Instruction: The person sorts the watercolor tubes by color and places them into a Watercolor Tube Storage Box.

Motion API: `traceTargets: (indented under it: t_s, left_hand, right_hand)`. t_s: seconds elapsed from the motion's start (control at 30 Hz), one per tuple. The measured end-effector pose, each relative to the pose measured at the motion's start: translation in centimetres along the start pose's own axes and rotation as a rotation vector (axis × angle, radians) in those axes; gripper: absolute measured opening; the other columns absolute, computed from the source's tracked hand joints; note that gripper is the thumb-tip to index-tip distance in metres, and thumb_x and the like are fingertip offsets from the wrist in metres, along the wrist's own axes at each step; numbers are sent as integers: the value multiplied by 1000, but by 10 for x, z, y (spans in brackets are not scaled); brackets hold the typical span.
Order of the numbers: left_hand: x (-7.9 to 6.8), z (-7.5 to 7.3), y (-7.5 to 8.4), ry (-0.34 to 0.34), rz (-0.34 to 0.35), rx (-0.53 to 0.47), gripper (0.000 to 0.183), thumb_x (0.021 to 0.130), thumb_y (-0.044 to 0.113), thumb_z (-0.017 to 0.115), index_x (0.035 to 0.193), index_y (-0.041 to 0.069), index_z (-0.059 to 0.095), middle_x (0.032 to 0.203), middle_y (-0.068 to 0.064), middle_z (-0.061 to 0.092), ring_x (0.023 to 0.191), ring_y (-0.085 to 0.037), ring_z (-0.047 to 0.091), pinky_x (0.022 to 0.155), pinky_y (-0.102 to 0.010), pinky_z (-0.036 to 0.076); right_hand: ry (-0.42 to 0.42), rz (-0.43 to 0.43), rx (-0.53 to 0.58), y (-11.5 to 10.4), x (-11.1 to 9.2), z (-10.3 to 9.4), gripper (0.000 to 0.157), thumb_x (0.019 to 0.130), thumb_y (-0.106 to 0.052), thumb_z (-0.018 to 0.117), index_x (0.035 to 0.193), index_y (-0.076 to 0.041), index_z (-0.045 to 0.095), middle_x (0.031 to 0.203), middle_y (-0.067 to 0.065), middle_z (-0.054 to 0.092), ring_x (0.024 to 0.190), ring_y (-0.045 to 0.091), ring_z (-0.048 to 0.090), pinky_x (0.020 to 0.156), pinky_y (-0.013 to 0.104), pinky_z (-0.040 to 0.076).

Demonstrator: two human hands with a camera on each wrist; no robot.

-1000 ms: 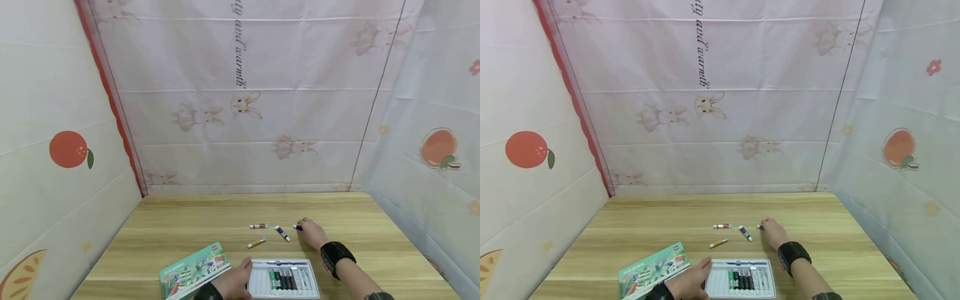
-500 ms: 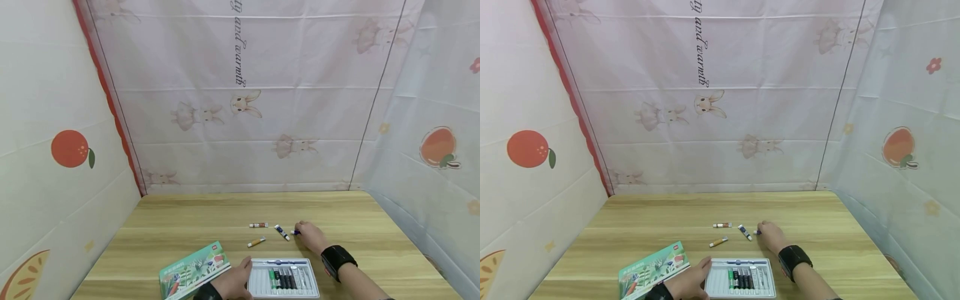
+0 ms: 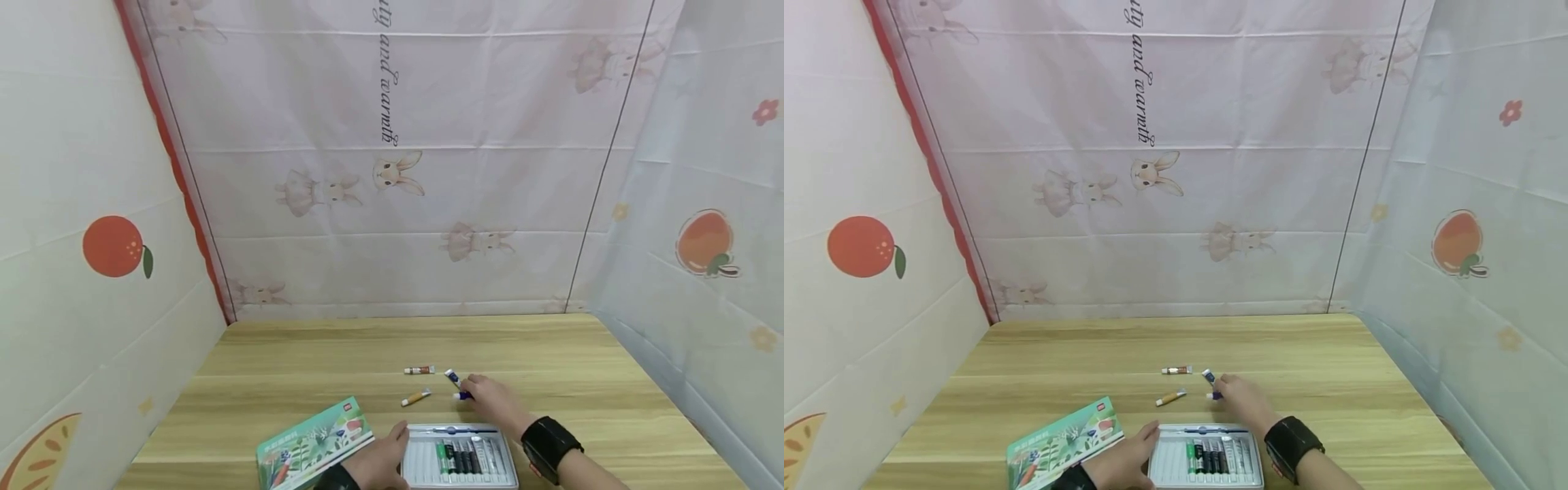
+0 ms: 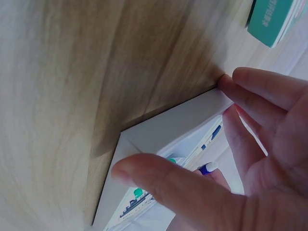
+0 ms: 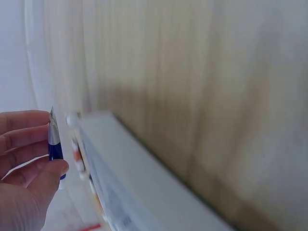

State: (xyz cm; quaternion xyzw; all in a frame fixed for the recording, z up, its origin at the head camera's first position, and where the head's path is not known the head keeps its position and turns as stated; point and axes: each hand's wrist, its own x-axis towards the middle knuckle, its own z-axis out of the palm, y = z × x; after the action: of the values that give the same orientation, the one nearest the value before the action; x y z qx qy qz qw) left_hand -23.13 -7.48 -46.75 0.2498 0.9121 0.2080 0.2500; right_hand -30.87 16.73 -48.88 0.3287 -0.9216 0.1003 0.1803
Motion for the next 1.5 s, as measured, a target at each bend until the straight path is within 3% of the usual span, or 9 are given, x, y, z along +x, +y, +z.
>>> traceTargets:
  t_s: [0.27,0.5,0.87,1.17,1.37,1.5]
  left_hand:
    - [0,2,-3,2,-1,41,73,71,34,60,127,1,27,132,-11,18,43,-12,40,44,-23,34]
    - [3,4,-1,23,-62,60,76,68,35,63,127,3,29,132,-7,20,44,-12,42,44,-23,34]
    - [4,2,0,25,-94,41,78,65,35,66,126,4,30,131,-5,22,46,-12,44,46,-24,36]
    - [0,1,2,40,-26,50,77,66,33,66,126,2,29,131,-8,22,46,-10,43,46,-22,36]
    - [0,1,2,46,-31,38,78,65,31,66,126,2,29,130,-8,22,47,-9,43,47,-22,36]
    - [0,1,2,49,-45,51,79,64,33,67,126,3,29,130,-6,22,47,-10,43,46,-22,36]
  right_hand:
    - [-28,-89,83,-31,-2,-6,16,70,-15,64,86,-13,61,79,-7,53,70,3,50,59,18,42]
    - [-5,-211,98,-52,-3,-9,20,68,-15,66,88,-13,60,82,-8,52,72,1,50,61,13,40]
    - [-69,-404,294,-73,-9,-9,24,71,-10,63,94,-12,58,90,-9,52,81,-4,48,66,7,36]
    - [-118,-479,357,-84,-13,-8,22,76,-14,59,97,-16,55,94,-12,51,86,-8,44,70,7,34]
    - [-178,-513,349,-83,-17,-5,22,79,-20,54,100,-18,54,96,-14,50,88,-9,42,72,7,34]
    - [-206,-491,337,-79,-19,-2,19,78,-19,55,98,-19,55,93,-16,50,84,-9,43,70,7,34]
